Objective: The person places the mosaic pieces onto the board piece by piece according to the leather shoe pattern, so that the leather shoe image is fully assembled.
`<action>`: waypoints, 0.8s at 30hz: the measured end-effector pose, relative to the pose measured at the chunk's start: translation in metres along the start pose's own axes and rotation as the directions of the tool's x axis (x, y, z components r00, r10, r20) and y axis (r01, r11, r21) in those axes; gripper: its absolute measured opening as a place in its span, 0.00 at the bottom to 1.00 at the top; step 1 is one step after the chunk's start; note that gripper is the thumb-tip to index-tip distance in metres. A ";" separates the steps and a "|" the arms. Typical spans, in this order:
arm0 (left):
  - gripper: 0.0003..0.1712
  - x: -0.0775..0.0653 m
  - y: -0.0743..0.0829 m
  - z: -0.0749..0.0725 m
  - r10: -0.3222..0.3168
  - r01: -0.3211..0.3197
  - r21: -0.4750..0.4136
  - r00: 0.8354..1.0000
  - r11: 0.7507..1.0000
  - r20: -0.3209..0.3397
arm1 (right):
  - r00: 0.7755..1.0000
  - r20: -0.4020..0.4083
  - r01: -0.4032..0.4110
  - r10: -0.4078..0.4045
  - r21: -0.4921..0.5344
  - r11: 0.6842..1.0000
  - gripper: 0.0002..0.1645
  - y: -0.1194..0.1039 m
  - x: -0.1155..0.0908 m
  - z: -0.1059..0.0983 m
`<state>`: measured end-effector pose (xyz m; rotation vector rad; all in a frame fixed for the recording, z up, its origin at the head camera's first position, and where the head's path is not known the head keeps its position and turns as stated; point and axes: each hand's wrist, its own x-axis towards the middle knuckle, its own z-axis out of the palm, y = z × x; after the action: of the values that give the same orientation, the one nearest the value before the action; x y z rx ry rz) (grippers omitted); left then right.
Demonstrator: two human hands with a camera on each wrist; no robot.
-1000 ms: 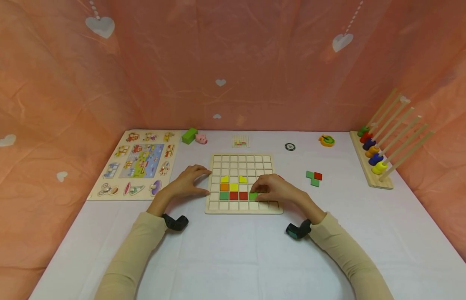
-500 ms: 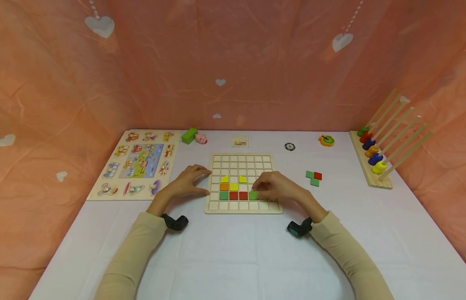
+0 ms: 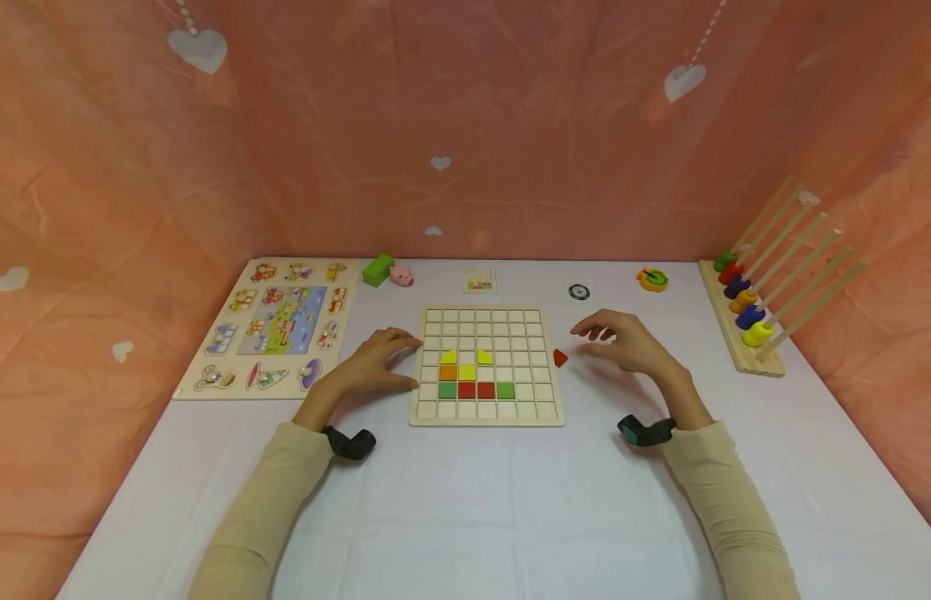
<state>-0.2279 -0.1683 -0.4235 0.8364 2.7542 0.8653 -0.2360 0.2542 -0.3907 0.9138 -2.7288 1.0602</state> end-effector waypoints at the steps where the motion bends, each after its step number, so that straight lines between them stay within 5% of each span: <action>1: 0.39 0.000 0.000 0.000 -0.001 0.001 0.001 1.000 1.000 0.001 | 1.000 -0.007 -0.022 0.022 -0.010 1.000 0.16 0.004 -0.003 -0.003; 9: 0.39 0.000 0.000 0.000 -0.001 0.001 -0.004 1.000 1.000 0.002 | 0.969 -0.020 -0.248 0.247 -0.025 0.969 0.17 0.024 -0.018 -0.020; 24: 0.39 0.000 0.000 0.000 -0.005 0.005 -0.010 1.000 1.000 0.004 | 0.924 0.045 -0.373 0.380 -0.111 0.921 0.20 0.046 -0.025 -0.020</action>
<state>-0.2278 -0.1683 -0.4233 0.8287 2.7450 0.8751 -0.2441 0.3064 -0.4101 0.4209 -3.0602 0.9415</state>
